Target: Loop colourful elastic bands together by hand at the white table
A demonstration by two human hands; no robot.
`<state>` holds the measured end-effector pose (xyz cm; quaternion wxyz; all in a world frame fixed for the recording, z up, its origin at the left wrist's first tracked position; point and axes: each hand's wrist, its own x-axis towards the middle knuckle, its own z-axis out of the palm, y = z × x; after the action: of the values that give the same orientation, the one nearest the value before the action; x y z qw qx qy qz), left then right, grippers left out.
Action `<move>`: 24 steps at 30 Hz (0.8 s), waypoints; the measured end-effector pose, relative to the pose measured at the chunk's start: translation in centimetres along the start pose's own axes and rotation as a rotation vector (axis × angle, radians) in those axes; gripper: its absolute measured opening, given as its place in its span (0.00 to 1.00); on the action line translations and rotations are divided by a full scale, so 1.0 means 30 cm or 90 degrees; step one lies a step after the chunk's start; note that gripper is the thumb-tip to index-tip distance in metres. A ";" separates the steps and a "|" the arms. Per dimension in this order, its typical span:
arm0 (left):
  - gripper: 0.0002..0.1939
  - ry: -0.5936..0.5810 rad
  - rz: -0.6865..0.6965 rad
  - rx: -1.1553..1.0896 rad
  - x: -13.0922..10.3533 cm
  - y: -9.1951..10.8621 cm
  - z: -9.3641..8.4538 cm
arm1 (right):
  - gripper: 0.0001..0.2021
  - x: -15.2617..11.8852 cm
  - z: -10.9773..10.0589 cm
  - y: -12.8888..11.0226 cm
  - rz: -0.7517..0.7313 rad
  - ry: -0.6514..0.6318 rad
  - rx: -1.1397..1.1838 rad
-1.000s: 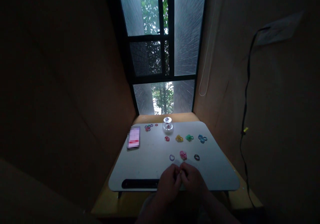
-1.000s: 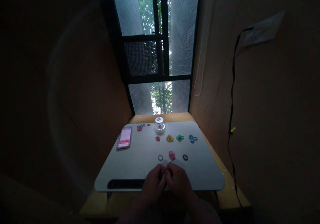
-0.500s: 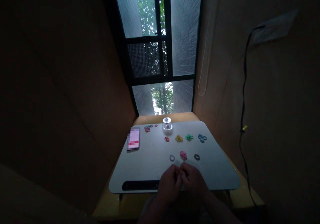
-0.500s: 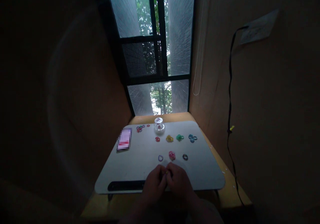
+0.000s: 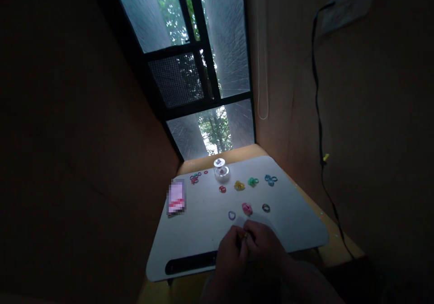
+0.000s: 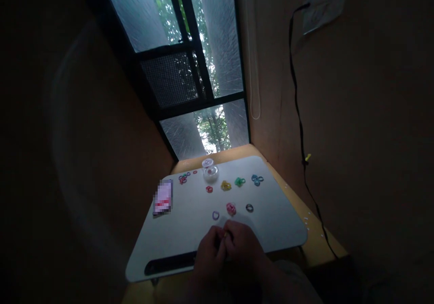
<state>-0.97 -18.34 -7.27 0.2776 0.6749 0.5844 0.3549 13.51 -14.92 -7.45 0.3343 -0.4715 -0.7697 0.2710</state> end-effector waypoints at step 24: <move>0.06 0.000 -0.002 -0.047 0.011 -0.026 0.004 | 0.05 0.005 -0.005 -0.002 0.009 -0.024 -0.001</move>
<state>-1.30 -17.88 -7.90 0.3025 0.6633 0.5719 0.3760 13.55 -14.81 -7.26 0.3173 -0.4720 -0.7728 0.2815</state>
